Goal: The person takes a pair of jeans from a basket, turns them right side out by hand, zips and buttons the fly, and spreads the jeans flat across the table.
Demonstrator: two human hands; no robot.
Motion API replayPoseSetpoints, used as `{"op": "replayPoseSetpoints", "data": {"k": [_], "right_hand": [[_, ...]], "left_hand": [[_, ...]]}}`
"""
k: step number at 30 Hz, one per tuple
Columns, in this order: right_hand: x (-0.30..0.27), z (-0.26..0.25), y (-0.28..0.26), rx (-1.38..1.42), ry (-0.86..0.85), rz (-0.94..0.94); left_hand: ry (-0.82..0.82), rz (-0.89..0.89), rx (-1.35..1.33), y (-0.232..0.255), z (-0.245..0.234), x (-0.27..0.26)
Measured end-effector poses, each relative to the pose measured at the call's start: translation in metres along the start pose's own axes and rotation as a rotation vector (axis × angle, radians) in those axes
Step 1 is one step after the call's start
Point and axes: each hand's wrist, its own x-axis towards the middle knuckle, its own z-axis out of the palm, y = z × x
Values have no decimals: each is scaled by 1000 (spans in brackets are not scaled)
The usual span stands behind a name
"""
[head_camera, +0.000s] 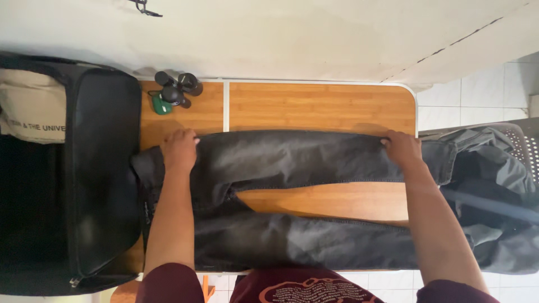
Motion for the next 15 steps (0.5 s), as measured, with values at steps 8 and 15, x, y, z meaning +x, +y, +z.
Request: {"op": "replayPoseSetpoints", "data": {"k": [8,15], "right_hand": [[3,28,0,-94,365,88],[2,37,71,-298,269,47]], "left_hand": [[145,-135,13,-13,-1,-24],[-51,-41,37,-73,-13,-31]]}}
